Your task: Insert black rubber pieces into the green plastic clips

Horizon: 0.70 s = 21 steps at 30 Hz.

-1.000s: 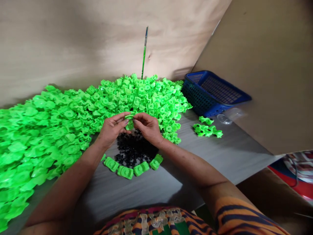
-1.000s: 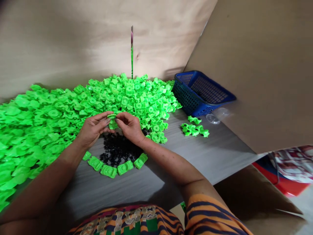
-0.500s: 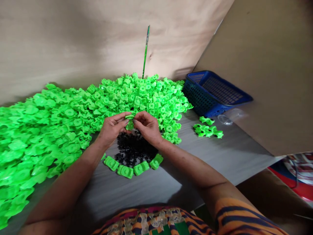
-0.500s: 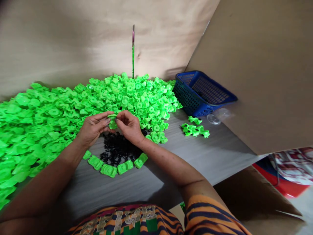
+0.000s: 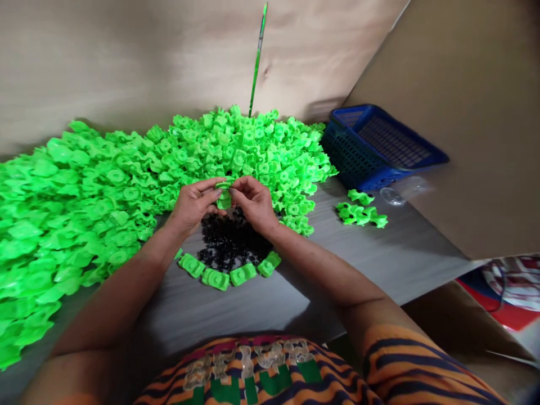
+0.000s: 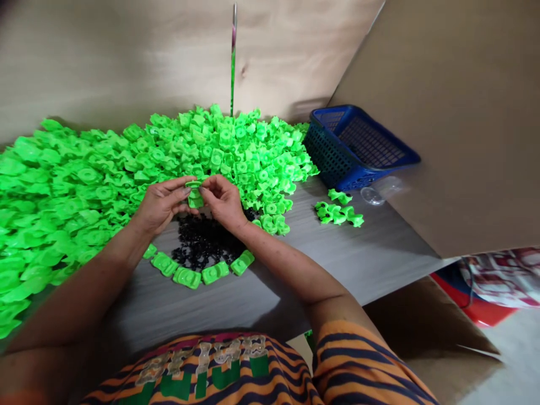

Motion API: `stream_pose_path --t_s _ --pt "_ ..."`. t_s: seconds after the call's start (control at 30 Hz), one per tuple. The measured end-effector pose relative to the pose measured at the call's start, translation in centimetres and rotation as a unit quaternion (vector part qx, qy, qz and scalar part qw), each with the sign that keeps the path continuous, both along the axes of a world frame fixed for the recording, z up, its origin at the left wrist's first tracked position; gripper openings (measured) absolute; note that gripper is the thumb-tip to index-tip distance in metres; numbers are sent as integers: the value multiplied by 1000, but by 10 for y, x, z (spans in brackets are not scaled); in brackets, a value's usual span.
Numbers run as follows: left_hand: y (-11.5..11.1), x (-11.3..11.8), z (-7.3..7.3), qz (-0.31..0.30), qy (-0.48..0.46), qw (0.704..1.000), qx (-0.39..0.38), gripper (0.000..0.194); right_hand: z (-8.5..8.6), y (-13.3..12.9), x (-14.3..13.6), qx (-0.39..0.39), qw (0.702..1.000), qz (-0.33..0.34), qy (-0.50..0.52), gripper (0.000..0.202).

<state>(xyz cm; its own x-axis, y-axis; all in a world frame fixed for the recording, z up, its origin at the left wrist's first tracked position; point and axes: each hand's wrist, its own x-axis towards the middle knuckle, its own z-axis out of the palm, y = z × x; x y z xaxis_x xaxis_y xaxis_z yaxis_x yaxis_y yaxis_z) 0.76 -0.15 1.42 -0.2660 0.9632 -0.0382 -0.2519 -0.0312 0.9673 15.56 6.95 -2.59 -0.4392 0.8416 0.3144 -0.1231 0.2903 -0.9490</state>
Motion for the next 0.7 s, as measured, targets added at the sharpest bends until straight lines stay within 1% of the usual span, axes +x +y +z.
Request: stream_pose_path --t_s 0.07,0.1,0.13,0.17,0.23,0.27,0.3,0.33,0.37,0.43,0.5,0.6,0.7 --pt "4 -6 -1 28 -9 1000 -2 49 -5 4 1 58 997 -19 -52 21" --pt "6 -10 -1 43 -14 999 -6 47 -5 5 2 107 989 -22 -102 13" --pt "8 -14 -1 56 -19 998 -11 45 -5 5 3 164 972 -17 -165 8" --pt "9 -17 -1 65 -22 997 -16 43 -4 3 5 222 946 -3 -237 10" --pt "11 -21 -1 72 -26 997 -23 41 1 -2 7 316 871 42 -375 20" --pt "12 -21 -1 72 -28 997 -25 41 4 -5 7 344 833 61 -429 24" --pt "12 -21 -1 71 -30 997 -25 40 7 -8 7 361 802 76 -469 27" --pt "12 -21 -1 70 -32 997 -25 40 10 -10 6 369 779 86 -499 29" --pt "12 -19 -1 68 -34 997 -26 39 12 -12 6 372 763 95 -520 31" --pt "10 -17 -1 63 -35 997 -29 39 15 -14 3 367 746 107 -545 33" --pt "9 -15 -1 56 -30 997 -36 43 17 -15 1 359 739 112 -559 34" --pt "7 -13 0 39 -22 998 -47 53 16 -17 0 350 744 112 -558 33" --pt "6 -14 0 27 -22 998 -44 57 17 -19 1 342 755 104 -550 31"
